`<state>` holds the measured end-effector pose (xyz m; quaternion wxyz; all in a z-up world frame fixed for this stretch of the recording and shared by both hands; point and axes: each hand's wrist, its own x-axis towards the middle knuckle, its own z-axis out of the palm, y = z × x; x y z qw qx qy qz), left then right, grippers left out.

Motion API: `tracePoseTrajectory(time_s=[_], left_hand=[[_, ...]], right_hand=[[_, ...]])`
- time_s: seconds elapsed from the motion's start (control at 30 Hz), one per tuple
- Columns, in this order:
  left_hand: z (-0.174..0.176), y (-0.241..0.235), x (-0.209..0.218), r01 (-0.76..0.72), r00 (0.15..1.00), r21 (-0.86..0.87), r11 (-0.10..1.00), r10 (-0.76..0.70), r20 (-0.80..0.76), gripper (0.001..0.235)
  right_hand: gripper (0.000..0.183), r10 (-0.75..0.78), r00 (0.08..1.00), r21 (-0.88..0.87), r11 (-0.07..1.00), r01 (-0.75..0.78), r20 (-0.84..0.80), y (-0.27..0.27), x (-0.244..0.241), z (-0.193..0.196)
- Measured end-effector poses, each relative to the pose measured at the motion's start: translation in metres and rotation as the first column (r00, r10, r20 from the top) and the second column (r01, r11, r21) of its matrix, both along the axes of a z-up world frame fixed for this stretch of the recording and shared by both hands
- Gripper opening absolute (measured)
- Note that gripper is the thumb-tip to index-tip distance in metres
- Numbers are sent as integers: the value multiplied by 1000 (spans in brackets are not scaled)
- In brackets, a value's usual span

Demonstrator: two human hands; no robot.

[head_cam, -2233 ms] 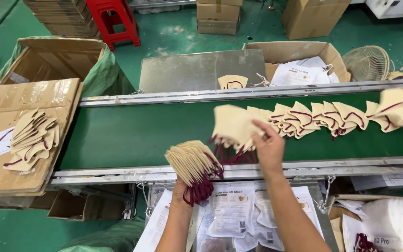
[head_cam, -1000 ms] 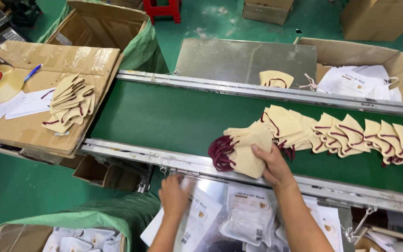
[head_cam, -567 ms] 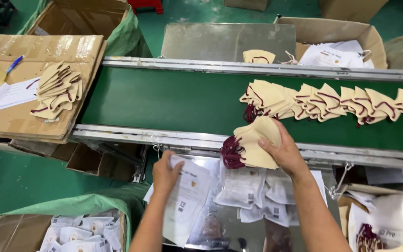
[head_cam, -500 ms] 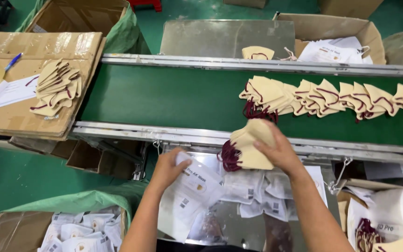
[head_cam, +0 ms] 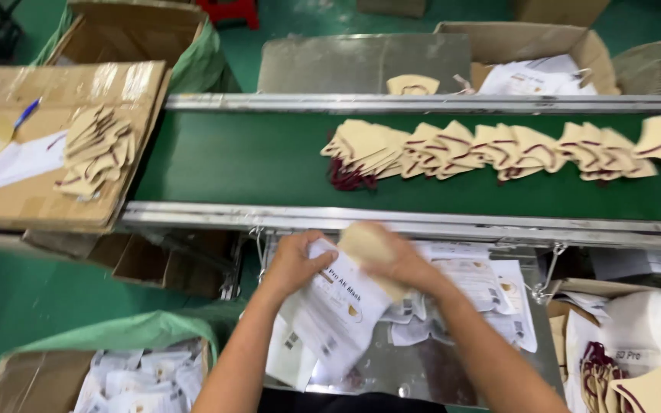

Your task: The person aligns and stacks face masks on a conveyor belt and then places stacks of masks into plastic bags.

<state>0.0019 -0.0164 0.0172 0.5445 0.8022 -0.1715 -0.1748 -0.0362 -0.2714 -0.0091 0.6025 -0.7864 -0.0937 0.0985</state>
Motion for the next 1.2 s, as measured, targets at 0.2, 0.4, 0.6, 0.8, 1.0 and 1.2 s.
tracePoseTrajectory(time_s=[0.2,0.4,0.6,0.8,1.0,1.2], left_hand=[[2,-9,-60,-144,584,194,970,-75,808,47],[14,-15,-82,-145,643,502,853,-305,703,22],[31,-26,-74,101,822,106,989,-143,552,21],[-2,-18,-47,-28,848,218,976,-92,522,11],[-16,-30,-34,275,771,49,960,-251,586,18],[13,-47,-50,337,773,-26,941,-261,578,16]], right_hand=[[91,130,964,391,920,-29,-233,5,-21,8],[80,-49,976,210,973,94,-211,-5,-10,-47],[55,-5,1000,166,986,9,-27,-29,2,-12],[38,-81,891,-134,979,156,447,-22,-44,122],[52,211,963,419,900,-123,-170,-60,-6,68],[50,117,993,-321,942,-102,28,-41,17,36]])
